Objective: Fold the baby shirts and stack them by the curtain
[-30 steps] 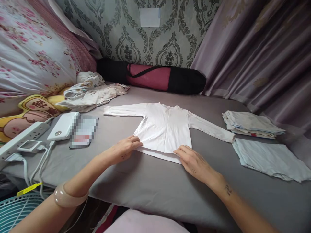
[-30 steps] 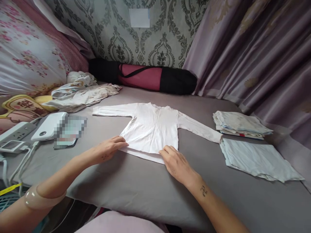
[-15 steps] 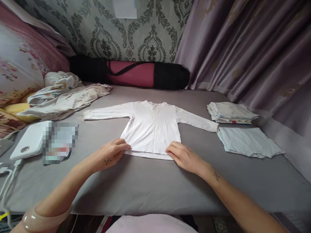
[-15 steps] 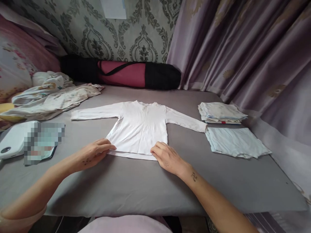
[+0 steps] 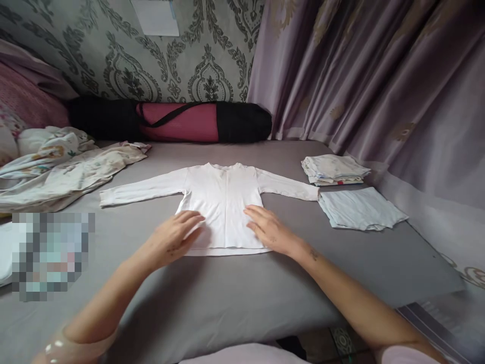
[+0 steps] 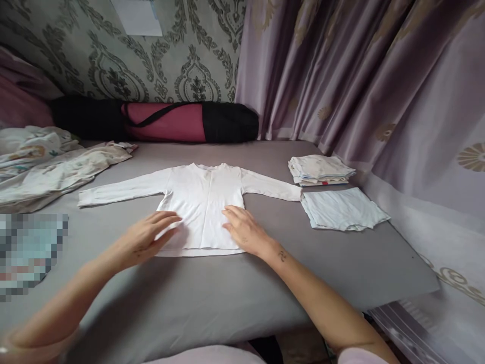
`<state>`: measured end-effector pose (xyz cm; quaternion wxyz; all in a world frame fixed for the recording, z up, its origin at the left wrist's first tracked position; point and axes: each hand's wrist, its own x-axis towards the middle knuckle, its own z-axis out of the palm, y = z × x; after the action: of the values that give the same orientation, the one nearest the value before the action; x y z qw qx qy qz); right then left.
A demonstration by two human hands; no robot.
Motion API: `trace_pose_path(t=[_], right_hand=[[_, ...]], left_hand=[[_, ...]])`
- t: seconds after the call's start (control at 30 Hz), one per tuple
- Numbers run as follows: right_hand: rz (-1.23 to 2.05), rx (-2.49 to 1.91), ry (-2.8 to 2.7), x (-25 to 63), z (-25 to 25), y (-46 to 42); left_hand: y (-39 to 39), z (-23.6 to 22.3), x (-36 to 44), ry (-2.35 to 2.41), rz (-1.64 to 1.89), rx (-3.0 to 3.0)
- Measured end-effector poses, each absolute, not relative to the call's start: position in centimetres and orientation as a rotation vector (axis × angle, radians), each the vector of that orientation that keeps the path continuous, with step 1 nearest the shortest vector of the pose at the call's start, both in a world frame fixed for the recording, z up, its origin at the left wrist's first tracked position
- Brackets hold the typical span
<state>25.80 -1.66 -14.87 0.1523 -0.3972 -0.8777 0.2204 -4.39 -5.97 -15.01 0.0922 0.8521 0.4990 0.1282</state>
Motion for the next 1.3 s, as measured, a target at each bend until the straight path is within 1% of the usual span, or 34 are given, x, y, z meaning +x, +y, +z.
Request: trace_pose_path(t=[0.07, 0.13, 0.23, 0.27, 0.33, 0.4, 0.47, 0.57, 0.67, 0.77, 0.97, 1.13, 1.3], right_hand=[[0.568, -1.123, -2.669, 24.9, -15.8, -1.8], [0.593, -1.104, -2.812, 24.4, -16.3, -2.2], [0.600, -1.125, -2.918, 24.3, -16.0, -2.4], [0.578, -1.128, -2.935, 24.2, -15.6, -2.2], [0.514, -1.106, -2.940, 23.7, -14.6, -1.3], [0.464, -1.066, -2.891, 22.1, -13.7, -0.1], [0.465, -1.027, -2.804, 19.6, -13.2, 1.1], [0.553, -0.963, -2.684, 14.7, -13.6, 2.2], [0.647, -0.944, -2.625, 10.4, -15.0, 2.2], [0.695, -1.040, -2.631, 7.9, -16.7, 1.2], [0.671, -1.070, -2.696, 7.4, -18.6, -0.5], [0.596, -1.030, -2.720, 7.7, -18.6, -0.5], [0.595, -0.948, -2.754, 7.7, -18.5, -0.5]], left_hand=[[-5.3, -16.5, -2.6, 1.455, 0.377, 2.630], [-5.0, -17.9, -1.4, 1.469, 0.282, 2.637], [-4.6, -18.6, -1.6, 1.408, 0.220, 2.571], [-4.3, -18.5, -2.2, 1.373, 0.264, 2.539], [-3.2, -18.1, -4.3, 1.425, 0.469, 2.453], [-1.9, -17.7, -6.9, 1.661, 0.690, 2.361], [-0.5, -17.5, -9.4, 1.931, 0.746, 2.329], [1.3, -17.7, -11.5, 2.105, 0.612, 2.376], [2.4, -18.1, -12.0, 2.094, 0.505, 2.463], [3.1, -18.2, -12.2, 2.029, 0.394, 2.587], [4.7, -18.0, -13.1, 2.073, 0.251, 2.689], [5.3, -18.7, -13.6, 2.202, 0.269, 2.660], [5.4, -18.5, -13.7, 2.214, 0.243, 2.589]])
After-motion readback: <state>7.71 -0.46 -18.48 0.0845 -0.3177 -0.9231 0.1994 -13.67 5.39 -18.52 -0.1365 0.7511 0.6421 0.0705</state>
